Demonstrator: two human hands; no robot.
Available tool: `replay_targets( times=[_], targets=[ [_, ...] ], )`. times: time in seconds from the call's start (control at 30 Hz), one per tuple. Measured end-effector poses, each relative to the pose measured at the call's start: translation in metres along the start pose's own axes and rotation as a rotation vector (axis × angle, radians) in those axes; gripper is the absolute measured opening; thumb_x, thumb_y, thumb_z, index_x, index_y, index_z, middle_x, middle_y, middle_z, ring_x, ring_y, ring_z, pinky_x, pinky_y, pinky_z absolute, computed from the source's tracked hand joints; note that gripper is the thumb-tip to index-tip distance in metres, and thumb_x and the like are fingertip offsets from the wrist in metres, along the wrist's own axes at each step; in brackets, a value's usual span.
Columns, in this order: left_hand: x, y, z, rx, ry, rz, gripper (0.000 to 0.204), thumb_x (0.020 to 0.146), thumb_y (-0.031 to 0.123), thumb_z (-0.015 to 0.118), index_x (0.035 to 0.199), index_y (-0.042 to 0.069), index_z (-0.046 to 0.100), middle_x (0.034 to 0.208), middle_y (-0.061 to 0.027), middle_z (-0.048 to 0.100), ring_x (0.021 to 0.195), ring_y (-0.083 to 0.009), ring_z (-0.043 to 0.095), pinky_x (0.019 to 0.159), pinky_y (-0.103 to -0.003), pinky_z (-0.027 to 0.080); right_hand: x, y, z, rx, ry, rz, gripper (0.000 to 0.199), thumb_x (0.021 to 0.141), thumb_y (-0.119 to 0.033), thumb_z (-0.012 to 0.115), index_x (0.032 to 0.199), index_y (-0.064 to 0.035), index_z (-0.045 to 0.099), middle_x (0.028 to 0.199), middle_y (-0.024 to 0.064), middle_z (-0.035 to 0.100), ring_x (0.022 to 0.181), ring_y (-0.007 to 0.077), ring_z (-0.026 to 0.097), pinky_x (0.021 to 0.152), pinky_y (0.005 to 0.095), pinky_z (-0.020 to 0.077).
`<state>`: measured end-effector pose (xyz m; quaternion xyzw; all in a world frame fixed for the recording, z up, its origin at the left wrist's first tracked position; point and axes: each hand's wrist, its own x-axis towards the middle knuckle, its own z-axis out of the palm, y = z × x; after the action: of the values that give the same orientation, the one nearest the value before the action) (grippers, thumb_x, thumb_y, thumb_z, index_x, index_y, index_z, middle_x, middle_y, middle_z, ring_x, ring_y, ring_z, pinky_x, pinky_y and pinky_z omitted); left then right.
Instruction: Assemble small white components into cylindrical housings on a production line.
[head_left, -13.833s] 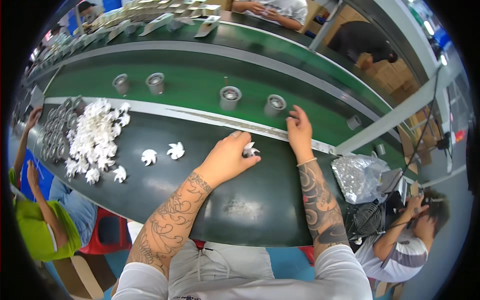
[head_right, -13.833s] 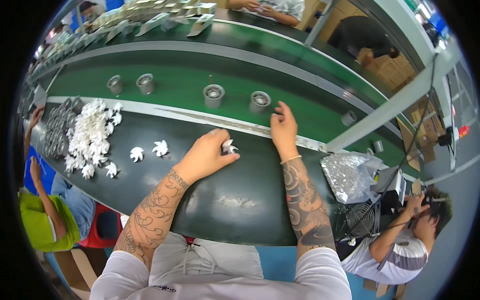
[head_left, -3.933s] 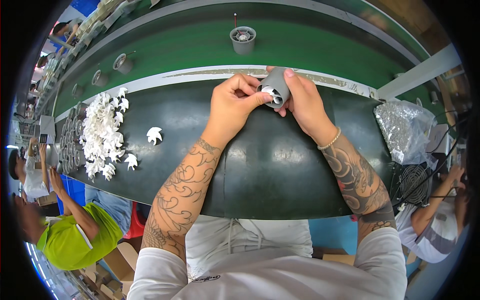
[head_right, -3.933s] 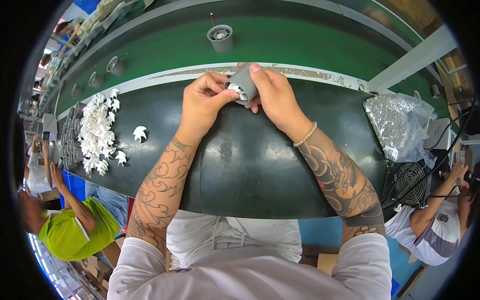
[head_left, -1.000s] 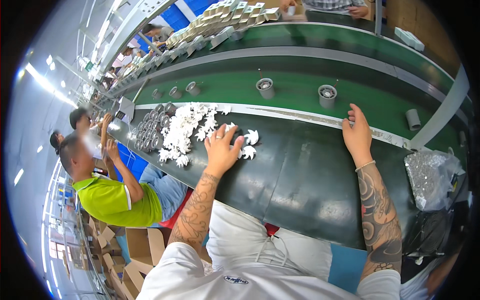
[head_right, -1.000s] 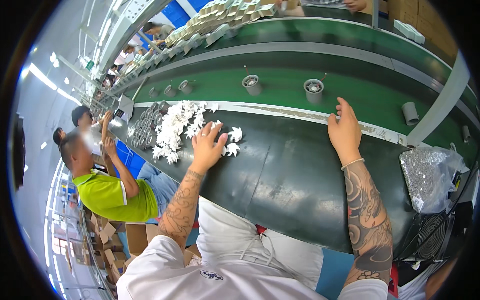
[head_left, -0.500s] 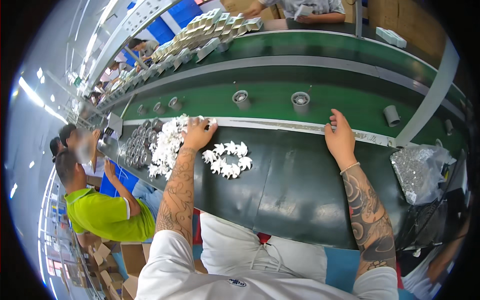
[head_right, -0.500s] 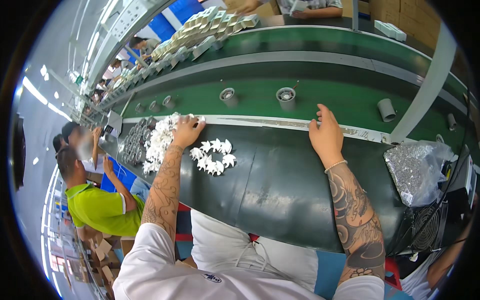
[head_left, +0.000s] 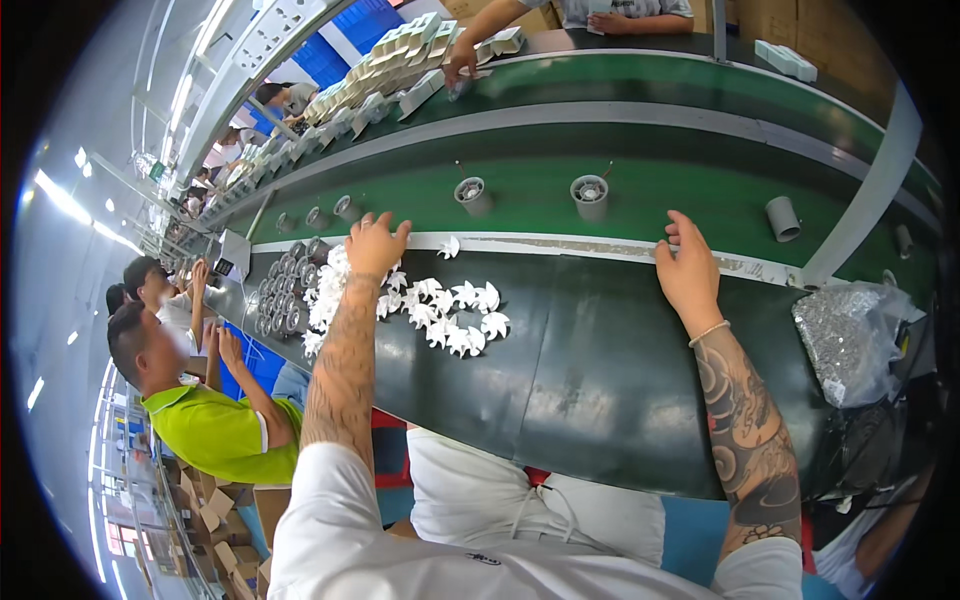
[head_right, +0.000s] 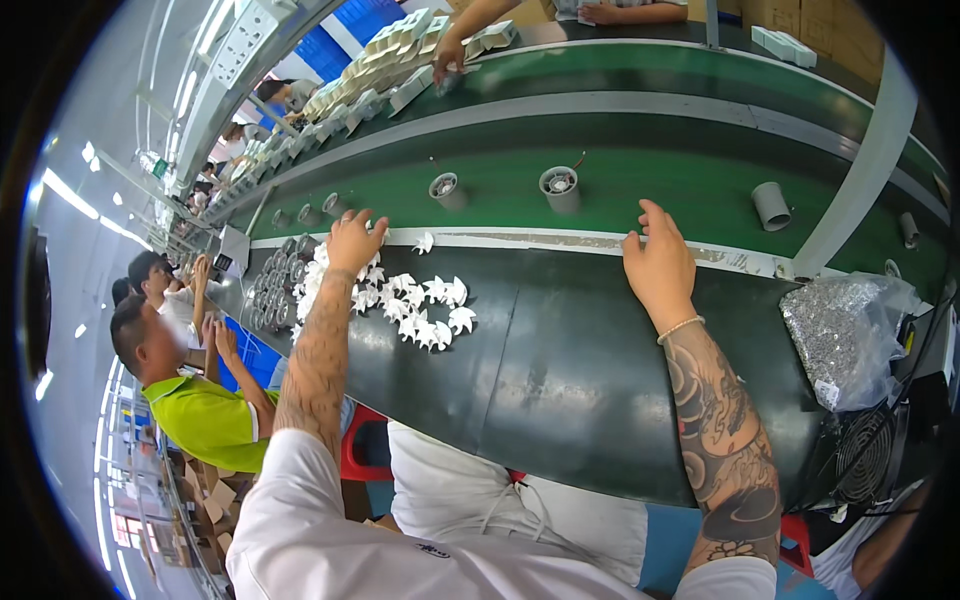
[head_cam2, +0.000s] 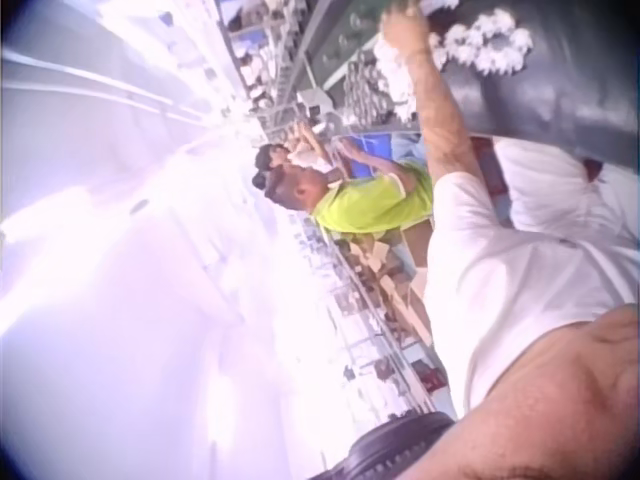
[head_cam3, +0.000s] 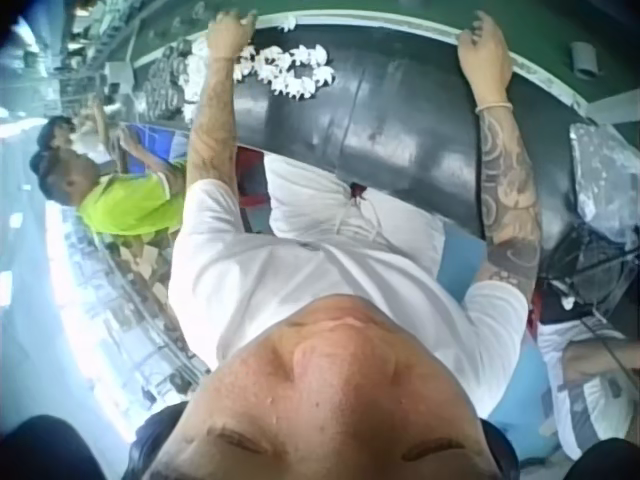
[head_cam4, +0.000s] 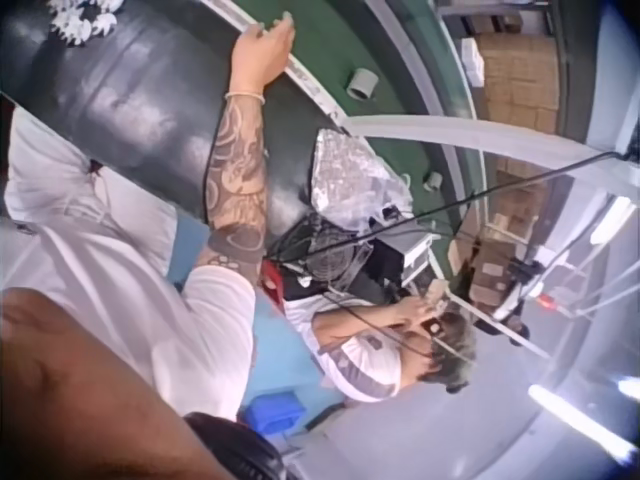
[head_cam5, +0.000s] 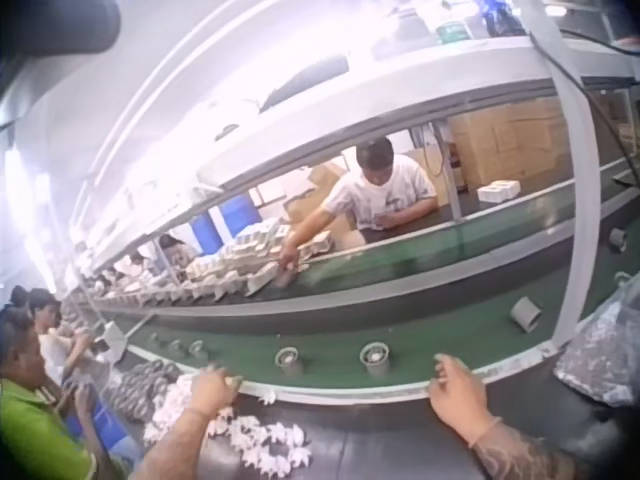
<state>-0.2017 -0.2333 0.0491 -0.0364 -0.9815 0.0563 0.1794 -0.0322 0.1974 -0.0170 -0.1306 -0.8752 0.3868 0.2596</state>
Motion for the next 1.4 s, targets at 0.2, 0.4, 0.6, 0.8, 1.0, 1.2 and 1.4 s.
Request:
replay_targets(
  times=[0.2,0.4,0.6,0.8,1.0,1.2,1.4],
  targets=[
    [0.053,-0.076,0.058,-0.116,-0.446,-0.254,0.073,0.088,0.069,0.047,0.146,0.023,0.048,0.147,-0.0210,0.046,0.137,-0.0411,0.042,0.113,-0.054,0.030,-0.003,-0.008,0.009,0.042,-0.016,-0.015,0.040,0.087,-0.012,0.061,0.126,-0.0061,0.056,0.107,0.0086,0.065,0.097,0.0236,0.065,0.079,0.0363,0.0532],
    [0.065,-0.049,0.068,-0.174,-0.261,-0.010,0.039,0.083,0.036,0.060,0.110,0.010,0.070,0.105,-0.0203,0.071,0.103,-0.0384,0.066,0.093,-0.043,0.051,-0.006,0.000,0.001,0.010,-0.018,0.016,0.039,0.087,-0.012,0.062,0.125,-0.0067,0.057,0.106,0.0076,0.066,0.096,0.0228,0.065,0.078,0.0358,0.0534],
    [0.029,-0.015,0.049,-0.464,-0.196,0.127,0.025,0.083,0.020,0.060,0.098,0.004,0.071,0.090,-0.0199,0.070,0.087,-0.0377,0.067,0.078,-0.043,0.052,-0.001,0.002,0.005,0.021,0.009,-0.016,0.038,0.087,-0.013,0.061,0.125,-0.0068,0.057,0.106,0.0067,0.066,0.096,0.0218,0.065,0.076,0.0342,0.0531],
    [-0.025,0.018,0.003,-0.359,-0.176,0.350,0.025,0.089,0.024,0.064,0.104,0.005,0.071,0.097,-0.0187,0.069,0.082,-0.0359,0.066,0.076,-0.042,0.052,0.000,0.005,0.001,0.001,0.002,0.003,0.039,0.087,-0.012,0.061,0.126,-0.0074,0.058,0.108,0.0063,0.066,0.096,0.0200,0.064,0.076,0.0334,0.0523],
    [0.045,-0.063,0.029,-0.069,-0.040,0.022,0.050,0.088,0.051,0.060,0.126,0.020,0.065,0.129,-0.0175,0.061,0.121,-0.0381,0.055,0.100,-0.052,0.044,-0.001,0.000,0.007,0.009,0.003,-0.013,0.039,0.088,-0.011,0.061,0.126,-0.0074,0.058,0.109,0.0062,0.066,0.095,0.0195,0.064,0.074,0.0328,0.0515],
    [0.075,-0.080,0.059,0.050,-0.461,-0.360,0.077,0.087,0.065,0.053,0.154,0.033,0.030,0.157,-0.0163,0.033,0.141,-0.0440,0.034,0.111,-0.060,0.031,-0.005,0.004,0.006,-0.002,-0.013,0.013,0.039,0.088,-0.011,0.061,0.126,-0.0085,0.058,0.108,0.0051,0.065,0.093,0.0188,0.063,0.072,0.0316,0.0503],
    [0.119,-0.104,0.096,0.070,-0.501,-0.215,0.083,0.092,0.068,0.043,0.158,0.025,0.017,0.162,-0.0203,0.019,0.144,-0.0457,0.028,0.118,-0.050,0.026,-0.004,0.001,0.003,0.008,-0.014,0.039,0.037,0.088,-0.009,0.061,0.125,-0.0081,0.058,0.107,0.0047,0.065,0.094,0.0188,0.064,0.070,0.0319,0.0513]
  ],
)
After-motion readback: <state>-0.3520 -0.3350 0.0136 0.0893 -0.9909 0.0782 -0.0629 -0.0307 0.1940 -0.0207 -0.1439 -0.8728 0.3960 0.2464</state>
